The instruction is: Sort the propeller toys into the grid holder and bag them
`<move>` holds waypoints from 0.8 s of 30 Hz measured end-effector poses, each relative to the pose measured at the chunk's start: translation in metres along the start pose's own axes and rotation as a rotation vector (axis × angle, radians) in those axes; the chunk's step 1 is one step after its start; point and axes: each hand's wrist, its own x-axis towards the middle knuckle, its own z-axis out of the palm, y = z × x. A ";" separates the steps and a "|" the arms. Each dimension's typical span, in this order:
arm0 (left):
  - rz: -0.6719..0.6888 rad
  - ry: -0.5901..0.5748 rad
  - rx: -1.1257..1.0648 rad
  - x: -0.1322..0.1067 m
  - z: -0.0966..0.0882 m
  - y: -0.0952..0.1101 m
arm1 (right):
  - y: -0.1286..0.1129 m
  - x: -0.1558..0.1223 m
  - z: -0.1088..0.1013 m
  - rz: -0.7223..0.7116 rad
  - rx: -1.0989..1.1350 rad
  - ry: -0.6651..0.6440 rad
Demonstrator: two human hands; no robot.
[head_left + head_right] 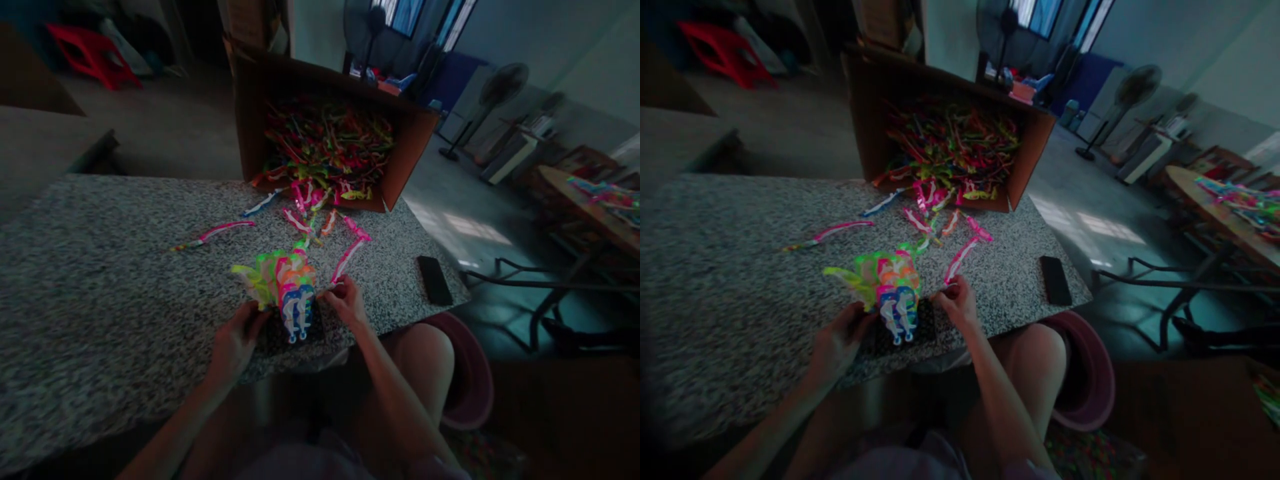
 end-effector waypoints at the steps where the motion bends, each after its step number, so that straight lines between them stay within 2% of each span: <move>1: -0.003 0.007 0.012 0.000 0.001 0.000 | 0.000 0.002 0.002 -0.012 -0.043 -0.024; 4: -0.011 0.026 0.048 0.001 0.003 0.001 | -0.004 0.006 0.004 -0.046 -0.244 -0.102; 7: 0.021 -0.006 0.081 0.001 0.002 -0.002 | -0.010 0.005 0.005 -0.100 -0.385 -0.134; 10: 0.082 -0.033 0.104 0.003 0.000 -0.008 | -0.016 0.002 0.007 -0.150 -0.434 -0.185; 14: 0.164 -0.002 0.114 0.003 0.004 -0.021 | -0.016 0.001 0.011 -0.208 -0.516 -0.254; 19: 0.197 0.078 0.058 -0.002 0.014 -0.024 | -0.010 0.003 0.017 -0.303 -0.612 -0.232; 21: 0.177 0.008 -0.008 -0.002 0.008 -0.023 | -0.008 0.003 0.015 -0.309 -0.613 -0.267; 24: 0.128 -0.287 -0.128 0.016 -0.016 -0.031 | -0.013 0.017 -0.003 -0.302 -0.481 -0.521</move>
